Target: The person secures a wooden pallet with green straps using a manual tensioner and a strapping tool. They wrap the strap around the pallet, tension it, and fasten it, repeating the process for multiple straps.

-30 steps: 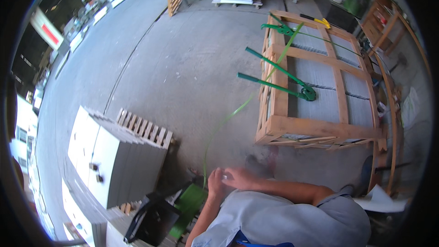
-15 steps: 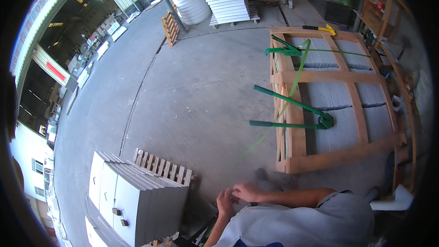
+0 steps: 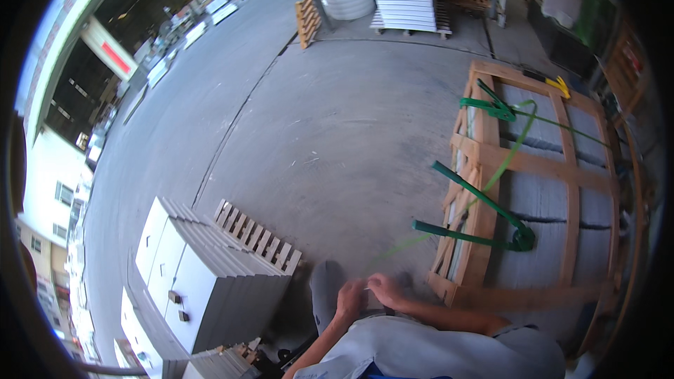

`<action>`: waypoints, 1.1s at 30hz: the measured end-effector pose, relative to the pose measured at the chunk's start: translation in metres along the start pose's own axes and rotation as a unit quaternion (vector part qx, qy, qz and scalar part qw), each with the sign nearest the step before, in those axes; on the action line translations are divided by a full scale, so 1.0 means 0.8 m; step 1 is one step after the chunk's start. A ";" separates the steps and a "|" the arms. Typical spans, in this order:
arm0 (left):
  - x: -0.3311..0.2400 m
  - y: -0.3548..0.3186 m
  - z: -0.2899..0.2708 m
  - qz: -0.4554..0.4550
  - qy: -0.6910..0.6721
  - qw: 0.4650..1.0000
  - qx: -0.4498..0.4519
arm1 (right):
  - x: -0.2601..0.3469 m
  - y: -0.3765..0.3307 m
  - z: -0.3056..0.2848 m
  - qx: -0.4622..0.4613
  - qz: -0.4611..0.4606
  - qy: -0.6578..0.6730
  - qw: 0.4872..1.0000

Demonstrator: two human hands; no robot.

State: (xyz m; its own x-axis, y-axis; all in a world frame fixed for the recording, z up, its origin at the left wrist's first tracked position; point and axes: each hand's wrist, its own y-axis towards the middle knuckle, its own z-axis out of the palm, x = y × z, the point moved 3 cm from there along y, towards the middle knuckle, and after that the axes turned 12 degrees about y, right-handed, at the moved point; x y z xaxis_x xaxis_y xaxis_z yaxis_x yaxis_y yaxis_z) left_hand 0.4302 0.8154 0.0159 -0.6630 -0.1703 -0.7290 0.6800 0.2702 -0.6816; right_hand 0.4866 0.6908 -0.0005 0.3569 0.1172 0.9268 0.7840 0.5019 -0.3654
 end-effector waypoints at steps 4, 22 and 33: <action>-0.009 0.023 -0.008 0.006 0.071 0.997 0.009 | -0.008 0.026 -0.003 -0.024 0.055 0.029 0.998; -0.073 0.317 -0.120 0.367 0.485 0.788 0.095 | 0.035 0.293 0.076 -0.100 0.075 -0.096 0.987; -0.195 0.400 -0.273 0.328 0.431 0.840 0.019 | 0.121 0.448 0.180 -0.002 0.191 -0.093 0.977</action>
State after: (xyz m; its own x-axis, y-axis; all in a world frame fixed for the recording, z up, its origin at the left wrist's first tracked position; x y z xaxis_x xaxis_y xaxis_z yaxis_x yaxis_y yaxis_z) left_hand 0.6826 1.1355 -0.0750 -0.1099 0.7581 -0.6428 0.9865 0.0041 -0.1638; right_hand 0.7285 1.0054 -0.0292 0.5266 0.4487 0.7221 0.6135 0.3874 -0.6882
